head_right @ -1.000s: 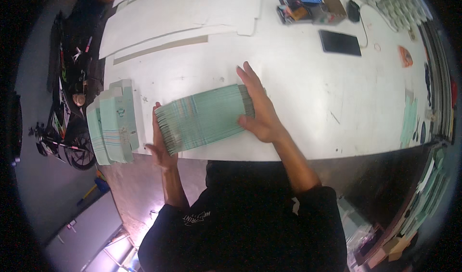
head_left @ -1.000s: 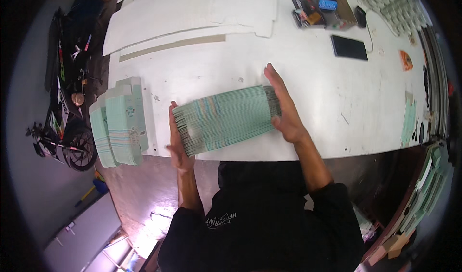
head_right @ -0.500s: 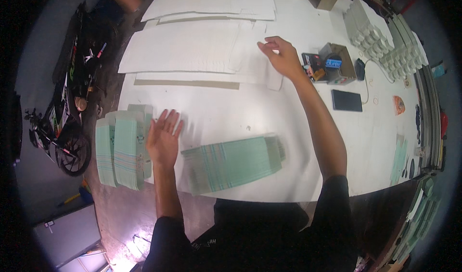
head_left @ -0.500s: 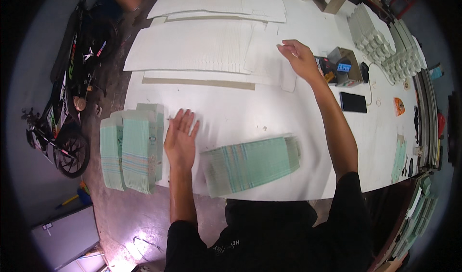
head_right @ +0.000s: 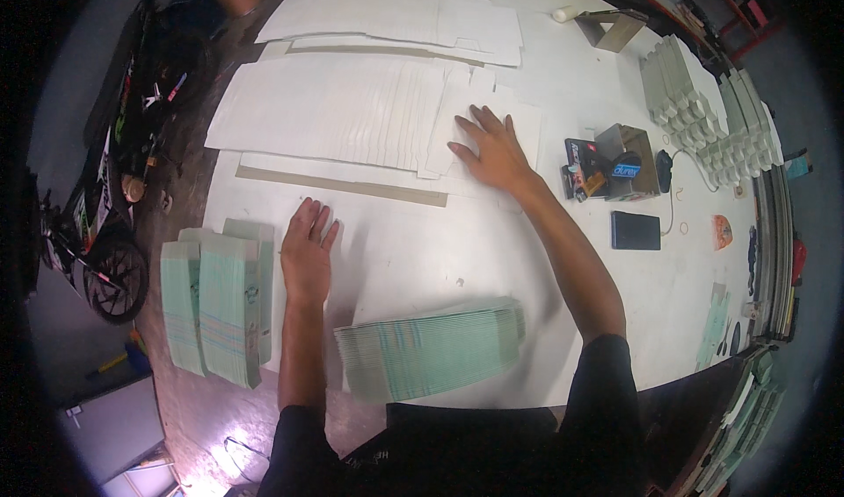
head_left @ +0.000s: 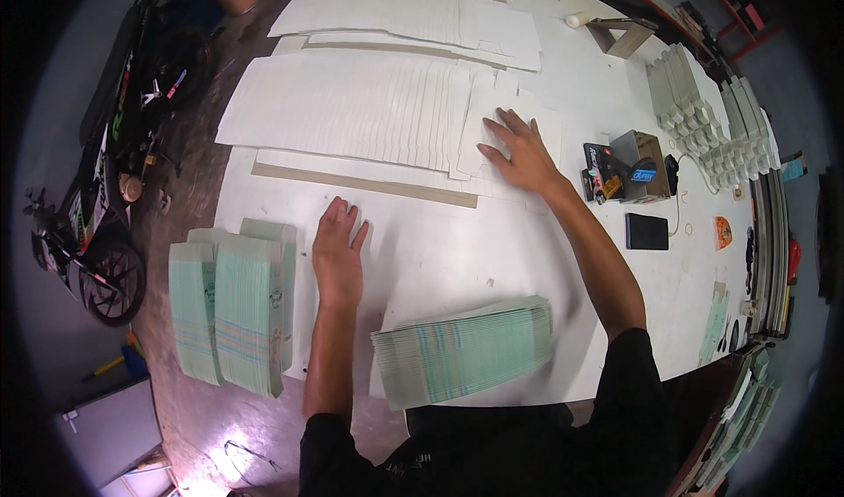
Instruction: The person repeatedly picks up light green paper sheets from a table, aligns them, and stacks them into a neat pile. They occasionally adjust the stack and move other items on the table to clear space.
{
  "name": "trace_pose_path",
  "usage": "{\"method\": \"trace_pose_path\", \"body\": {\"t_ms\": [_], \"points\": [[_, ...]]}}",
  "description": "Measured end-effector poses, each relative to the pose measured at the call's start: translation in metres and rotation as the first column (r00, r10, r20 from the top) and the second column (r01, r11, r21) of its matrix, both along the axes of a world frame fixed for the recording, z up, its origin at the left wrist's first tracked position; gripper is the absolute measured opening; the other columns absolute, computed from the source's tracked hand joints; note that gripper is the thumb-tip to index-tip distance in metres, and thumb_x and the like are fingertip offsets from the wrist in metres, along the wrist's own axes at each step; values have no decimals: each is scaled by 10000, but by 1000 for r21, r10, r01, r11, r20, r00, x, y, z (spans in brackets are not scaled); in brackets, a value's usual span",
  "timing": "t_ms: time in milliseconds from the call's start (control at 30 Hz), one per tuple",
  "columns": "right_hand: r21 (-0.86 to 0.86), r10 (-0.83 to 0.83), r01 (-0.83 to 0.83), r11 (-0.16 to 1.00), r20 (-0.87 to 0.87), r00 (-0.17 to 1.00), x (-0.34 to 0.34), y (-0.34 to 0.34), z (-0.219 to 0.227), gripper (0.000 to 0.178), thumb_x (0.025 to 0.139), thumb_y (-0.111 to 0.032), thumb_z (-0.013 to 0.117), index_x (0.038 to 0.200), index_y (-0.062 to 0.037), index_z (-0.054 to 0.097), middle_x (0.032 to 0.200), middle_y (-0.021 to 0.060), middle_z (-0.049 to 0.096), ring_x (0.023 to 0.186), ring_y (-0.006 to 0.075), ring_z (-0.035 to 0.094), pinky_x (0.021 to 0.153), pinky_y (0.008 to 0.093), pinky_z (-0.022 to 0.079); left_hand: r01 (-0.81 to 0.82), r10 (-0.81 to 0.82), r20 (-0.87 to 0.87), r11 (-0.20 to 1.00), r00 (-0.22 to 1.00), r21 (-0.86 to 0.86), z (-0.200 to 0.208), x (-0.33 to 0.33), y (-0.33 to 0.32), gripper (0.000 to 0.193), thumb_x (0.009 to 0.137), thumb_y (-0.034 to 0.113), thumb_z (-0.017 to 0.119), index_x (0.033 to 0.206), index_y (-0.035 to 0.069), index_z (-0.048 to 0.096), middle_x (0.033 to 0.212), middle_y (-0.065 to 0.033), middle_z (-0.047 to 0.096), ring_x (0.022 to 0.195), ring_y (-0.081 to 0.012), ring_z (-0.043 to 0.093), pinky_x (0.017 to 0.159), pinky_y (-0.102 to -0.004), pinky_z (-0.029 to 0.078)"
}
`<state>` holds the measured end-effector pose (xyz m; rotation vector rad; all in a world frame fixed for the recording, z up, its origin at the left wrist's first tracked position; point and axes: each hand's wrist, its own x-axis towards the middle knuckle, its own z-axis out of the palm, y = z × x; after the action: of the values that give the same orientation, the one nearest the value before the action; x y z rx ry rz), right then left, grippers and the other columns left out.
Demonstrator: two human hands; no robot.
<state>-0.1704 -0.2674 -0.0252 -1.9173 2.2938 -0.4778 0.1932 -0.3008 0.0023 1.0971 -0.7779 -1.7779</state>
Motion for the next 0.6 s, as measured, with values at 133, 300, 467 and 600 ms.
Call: {"method": "trace_pose_path", "body": {"t_ms": [133,300,467,600], "points": [[-10,48,-48,999,49,998,-3,-4,4,610,1016,-450,652,1495,-82,571,1637,193,439,1568,379,322,1279,645,181,-33,43,-136,997,990,72,8,-9,-14,707,1088,317,545,1598,-85,266,1630,-255,306,1545,-362,318,1267,-480,324],[-82,52,-49,995,29,998,-5,-15,15,591,1005,-445,667,1450,-60,603,1581,199,505,1519,390,394,1262,596,253,-109,137,-211,984,968,142,7,-15,-29,778,1052,327,602,1573,-116,230,1579,-269,332,1517,-363,346,1263,-488,321],[-216,-207,262,940,246,947,-83,-60,7,484,990,-409,681,1289,-30,713,1334,208,693,1254,383,643,1082,460,491,-162,250,-251,931,935,326,14,-18,-45,834,1001,359,669,1534,-132,255,1517,-256,367,1460,-334,402,1232,-454,347],[48,-357,379,924,461,812,-122,-98,4,427,1001,-422,656,1219,-68,756,1183,203,754,1154,360,700,1019,450,528,-173,301,-266,892,916,417,17,-16,-53,812,979,344,692,1488,-142,287,1349,-200,424,1249,-278,500,1102,-406,429]]}}
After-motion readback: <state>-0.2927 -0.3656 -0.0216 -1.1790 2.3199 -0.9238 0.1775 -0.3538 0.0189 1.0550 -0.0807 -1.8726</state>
